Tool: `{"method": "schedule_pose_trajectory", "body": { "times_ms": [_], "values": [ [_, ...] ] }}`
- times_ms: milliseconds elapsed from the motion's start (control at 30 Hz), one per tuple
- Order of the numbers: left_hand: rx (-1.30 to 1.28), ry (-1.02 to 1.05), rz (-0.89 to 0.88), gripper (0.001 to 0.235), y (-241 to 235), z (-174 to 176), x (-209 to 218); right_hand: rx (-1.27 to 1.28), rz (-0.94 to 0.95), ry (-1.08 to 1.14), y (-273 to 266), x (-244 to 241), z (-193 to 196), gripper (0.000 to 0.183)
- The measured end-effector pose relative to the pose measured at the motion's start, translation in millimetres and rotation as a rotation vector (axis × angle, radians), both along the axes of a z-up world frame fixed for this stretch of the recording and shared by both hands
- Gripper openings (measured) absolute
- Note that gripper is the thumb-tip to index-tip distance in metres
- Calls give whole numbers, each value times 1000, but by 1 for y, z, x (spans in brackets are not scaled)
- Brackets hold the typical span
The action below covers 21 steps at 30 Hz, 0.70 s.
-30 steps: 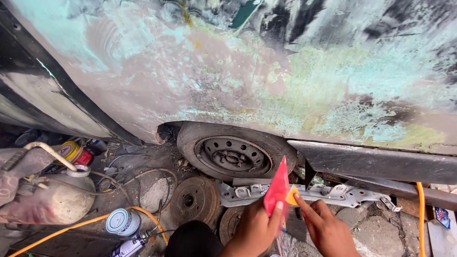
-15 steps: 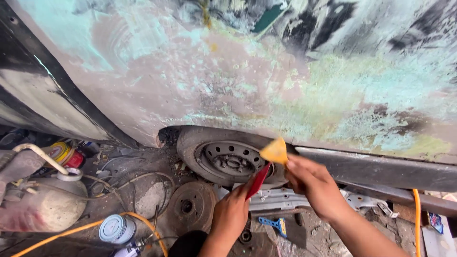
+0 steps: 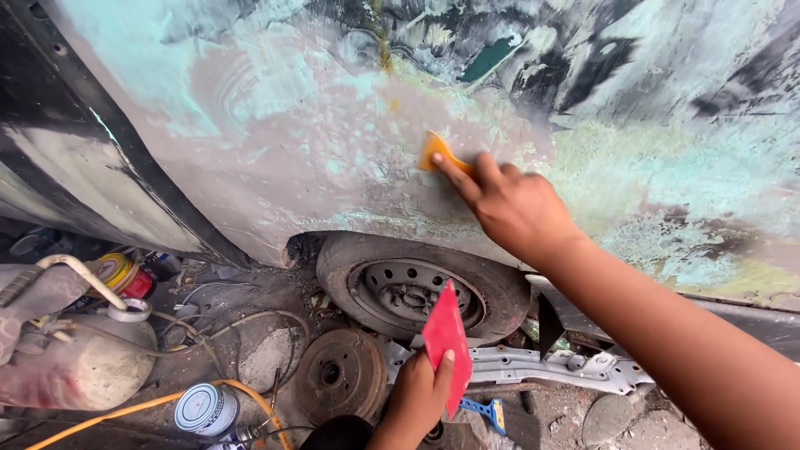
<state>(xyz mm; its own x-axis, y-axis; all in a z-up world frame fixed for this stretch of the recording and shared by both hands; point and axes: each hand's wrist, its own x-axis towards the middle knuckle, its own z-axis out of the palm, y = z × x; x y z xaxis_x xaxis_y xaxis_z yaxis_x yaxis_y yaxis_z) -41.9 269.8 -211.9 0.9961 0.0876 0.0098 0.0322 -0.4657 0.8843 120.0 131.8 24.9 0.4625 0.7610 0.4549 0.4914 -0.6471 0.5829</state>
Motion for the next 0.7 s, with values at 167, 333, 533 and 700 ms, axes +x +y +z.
{"method": "schedule_pose_trajectory", "body": {
  "times_ms": [167,333,533,700],
  "values": [
    [27,-42,18,35,19,26,0,-22,-210,179,-60,-45,-11,79],
    [212,-453,205,54,48,109,8,-13,-455,518,-136,-109,-62,71],
    [671,-859,432,63,76,195,73,630,-196,892,-190,-149,-191,61],
    [936,-713,478,95,53,173,120,1328,-600,1342,-191,-164,-204,50]
  ]
}}
